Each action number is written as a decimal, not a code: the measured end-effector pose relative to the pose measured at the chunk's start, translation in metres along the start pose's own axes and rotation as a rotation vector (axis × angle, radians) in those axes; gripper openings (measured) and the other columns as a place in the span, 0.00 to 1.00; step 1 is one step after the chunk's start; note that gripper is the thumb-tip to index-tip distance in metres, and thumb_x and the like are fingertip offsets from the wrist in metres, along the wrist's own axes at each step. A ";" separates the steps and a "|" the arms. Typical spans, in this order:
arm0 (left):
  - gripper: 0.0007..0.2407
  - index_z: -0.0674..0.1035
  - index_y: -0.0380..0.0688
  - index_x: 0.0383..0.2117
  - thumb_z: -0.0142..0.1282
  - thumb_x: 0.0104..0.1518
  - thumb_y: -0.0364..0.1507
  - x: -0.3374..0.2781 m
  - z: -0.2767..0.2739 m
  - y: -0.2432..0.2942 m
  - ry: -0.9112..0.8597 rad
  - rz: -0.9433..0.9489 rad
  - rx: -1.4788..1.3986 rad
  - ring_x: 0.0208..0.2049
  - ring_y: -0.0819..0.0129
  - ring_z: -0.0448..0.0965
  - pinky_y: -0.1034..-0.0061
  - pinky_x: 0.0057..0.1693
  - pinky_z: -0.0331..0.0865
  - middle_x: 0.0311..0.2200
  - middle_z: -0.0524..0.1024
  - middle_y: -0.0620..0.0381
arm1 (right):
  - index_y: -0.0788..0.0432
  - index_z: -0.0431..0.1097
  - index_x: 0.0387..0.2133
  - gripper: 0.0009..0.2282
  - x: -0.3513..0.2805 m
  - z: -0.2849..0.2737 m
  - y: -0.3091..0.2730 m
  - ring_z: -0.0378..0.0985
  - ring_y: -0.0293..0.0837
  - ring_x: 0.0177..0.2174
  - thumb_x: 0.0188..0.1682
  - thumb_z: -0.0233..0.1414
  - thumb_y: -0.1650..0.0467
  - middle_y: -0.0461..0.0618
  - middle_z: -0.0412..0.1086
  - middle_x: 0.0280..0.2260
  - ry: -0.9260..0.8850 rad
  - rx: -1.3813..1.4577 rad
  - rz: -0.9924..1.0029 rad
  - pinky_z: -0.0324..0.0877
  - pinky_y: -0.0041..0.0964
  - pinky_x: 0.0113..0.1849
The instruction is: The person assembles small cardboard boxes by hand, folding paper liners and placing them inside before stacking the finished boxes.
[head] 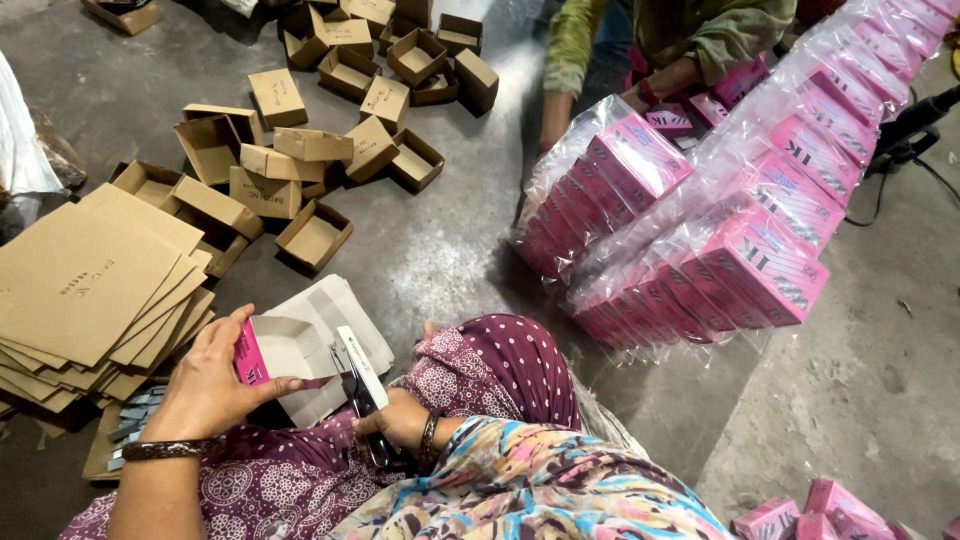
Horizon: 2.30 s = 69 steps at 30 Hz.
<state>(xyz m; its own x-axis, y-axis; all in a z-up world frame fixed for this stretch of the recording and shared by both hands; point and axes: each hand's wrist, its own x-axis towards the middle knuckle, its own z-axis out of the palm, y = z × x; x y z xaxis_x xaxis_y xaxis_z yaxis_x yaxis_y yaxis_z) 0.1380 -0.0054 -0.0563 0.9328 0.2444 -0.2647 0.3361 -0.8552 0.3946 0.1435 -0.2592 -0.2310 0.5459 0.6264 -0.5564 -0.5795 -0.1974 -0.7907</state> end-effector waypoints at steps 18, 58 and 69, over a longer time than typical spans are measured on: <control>0.48 0.68 0.33 0.58 0.74 0.32 0.54 0.202 0.015 0.160 0.283 0.274 -0.160 0.57 0.47 0.73 0.58 0.62 0.69 0.56 0.70 0.38 | 0.68 0.70 0.38 0.07 -0.004 -0.027 0.008 0.78 0.43 0.30 0.49 0.59 0.78 0.53 0.74 0.30 -0.080 -0.140 -0.078 0.73 0.36 0.33; 0.35 0.64 0.39 0.64 0.65 0.45 0.22 -0.016 0.073 -0.052 0.216 0.197 -0.892 0.55 0.59 0.76 0.70 0.57 0.74 0.66 0.63 0.48 | 0.60 0.53 0.66 0.39 0.142 0.054 -0.062 0.68 0.54 0.53 0.39 0.60 0.60 0.58 0.67 0.53 0.203 -1.678 -0.428 0.61 0.50 0.51; 0.35 0.65 0.36 0.63 0.67 0.43 0.22 0.017 0.060 -0.061 0.239 0.155 -0.769 0.53 0.56 0.77 0.68 0.55 0.74 0.66 0.61 0.44 | 0.55 0.73 0.46 0.27 0.184 -0.104 -0.195 0.66 0.52 0.54 0.42 0.56 0.49 0.55 0.68 0.50 0.276 -1.912 -0.043 0.59 0.51 0.53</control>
<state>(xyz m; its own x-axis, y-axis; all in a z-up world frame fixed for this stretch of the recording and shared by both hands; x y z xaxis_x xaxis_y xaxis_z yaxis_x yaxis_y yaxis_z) 0.1259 0.0232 -0.1378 0.9493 0.3144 0.0032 0.1149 -0.3562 0.9273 0.4200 -0.1839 -0.2058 0.7160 0.5722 -0.3999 0.6587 -0.7434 0.1157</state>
